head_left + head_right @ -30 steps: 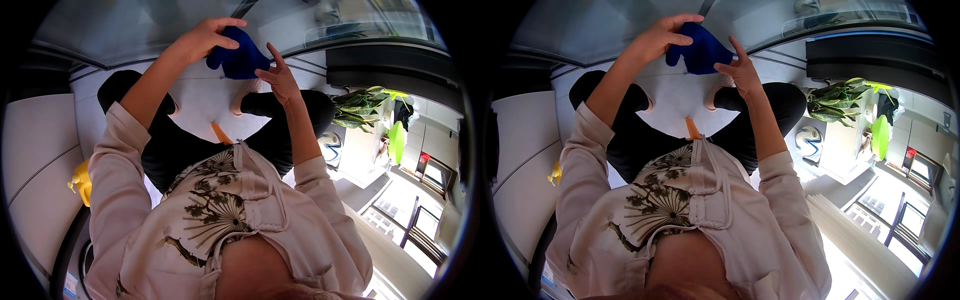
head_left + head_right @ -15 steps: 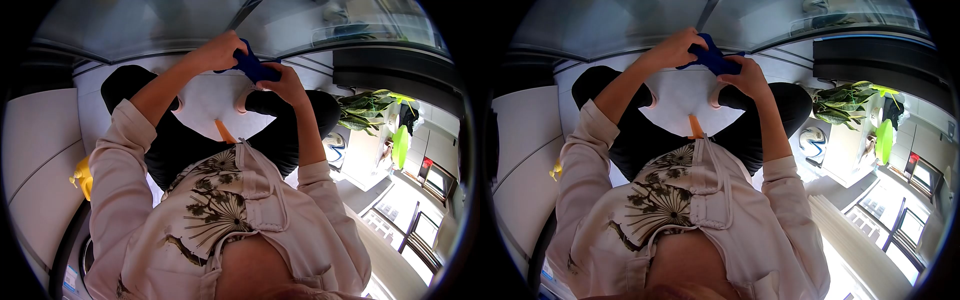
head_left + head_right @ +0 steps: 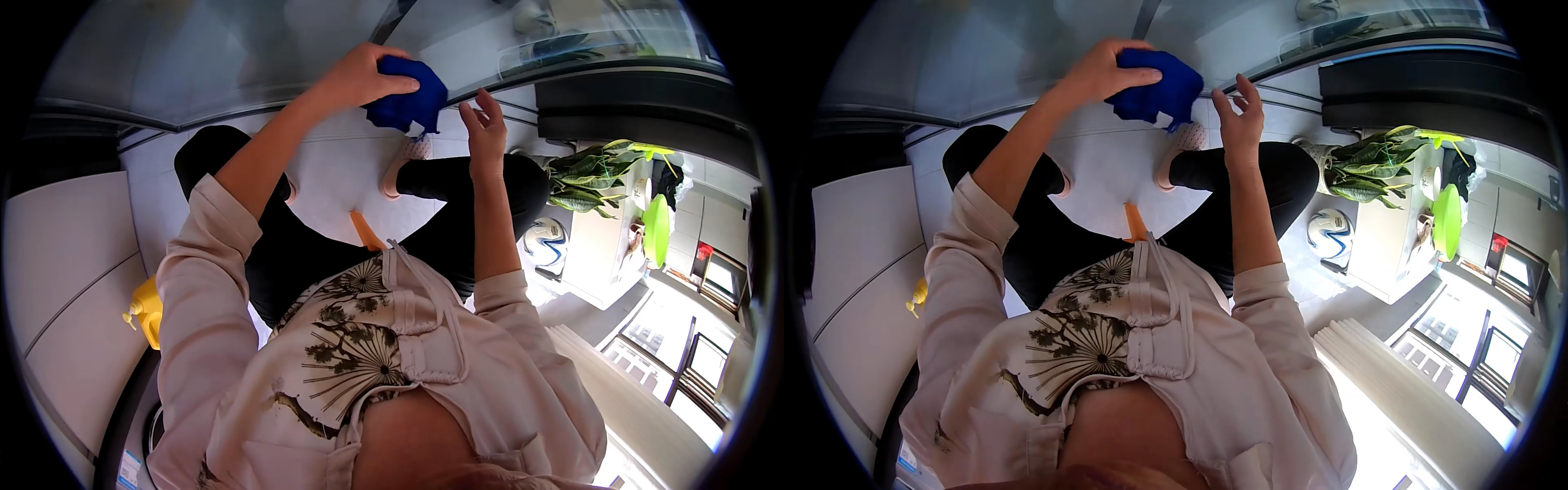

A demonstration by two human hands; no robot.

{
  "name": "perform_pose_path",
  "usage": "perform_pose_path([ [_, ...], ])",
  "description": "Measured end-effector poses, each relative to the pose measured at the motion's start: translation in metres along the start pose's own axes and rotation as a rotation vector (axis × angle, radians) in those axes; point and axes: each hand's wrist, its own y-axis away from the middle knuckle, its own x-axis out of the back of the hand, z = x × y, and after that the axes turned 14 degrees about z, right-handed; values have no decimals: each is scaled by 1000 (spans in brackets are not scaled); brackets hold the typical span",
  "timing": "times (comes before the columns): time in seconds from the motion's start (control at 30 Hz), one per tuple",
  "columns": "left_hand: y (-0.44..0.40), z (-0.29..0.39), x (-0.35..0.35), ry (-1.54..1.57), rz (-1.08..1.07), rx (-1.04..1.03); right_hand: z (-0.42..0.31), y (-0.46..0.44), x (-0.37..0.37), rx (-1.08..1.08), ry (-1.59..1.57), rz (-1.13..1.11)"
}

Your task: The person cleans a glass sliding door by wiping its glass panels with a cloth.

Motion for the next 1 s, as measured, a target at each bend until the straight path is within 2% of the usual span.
perform_pose_path([
  [0.07,-2,3,-5,-45,53,-54,-2,12,3,-334,-161,-184],
  [0.1,0,5,-9,-124,80,-181,-5,17,2,-551,-342,-344],
  [0.13,3,9,-13,-125,73,-196,-11,25,0,-763,-526,-505],
  [0.2,8,16,-24,-258,-74,-362,-27,37,-6,-946,-866,-536],
  [0.27,15,20,-34,-94,-246,-440,-19,31,-10,-850,-1034,-440],
  [0.33,19,31,-39,75,-276,-580,-16,21,-12,-913,-987,-258],
  [0.4,16,45,-41,300,-207,-538,-13,3,-5,-830,-1172,52],
  [0.47,10,54,-29,308,-213,-385,-60,-21,20,-481,-1141,371],
  [0.53,2,39,-25,267,-176,-295,-106,-56,50,7,-993,526],
  [0.67,-7,22,-29,213,-131,-268,-198,-147,83,750,-563,808],
  [0.73,-3,14,-30,197,-126,-249,-239,-182,82,839,-157,944],
  [0.77,-1,11,-32,194,-186,-273,-259,-192,77,981,-67,936],
  [0.8,0,10,-31,186,-241,-292,-283,-185,66,943,90,1040],
  [0.93,3,10,-22,115,-276,-366,-319,-164,47,1096,83,948],
  [1.0,-1,7,-18,44,-296,-422,-336,-145,32,1290,161,898],
])
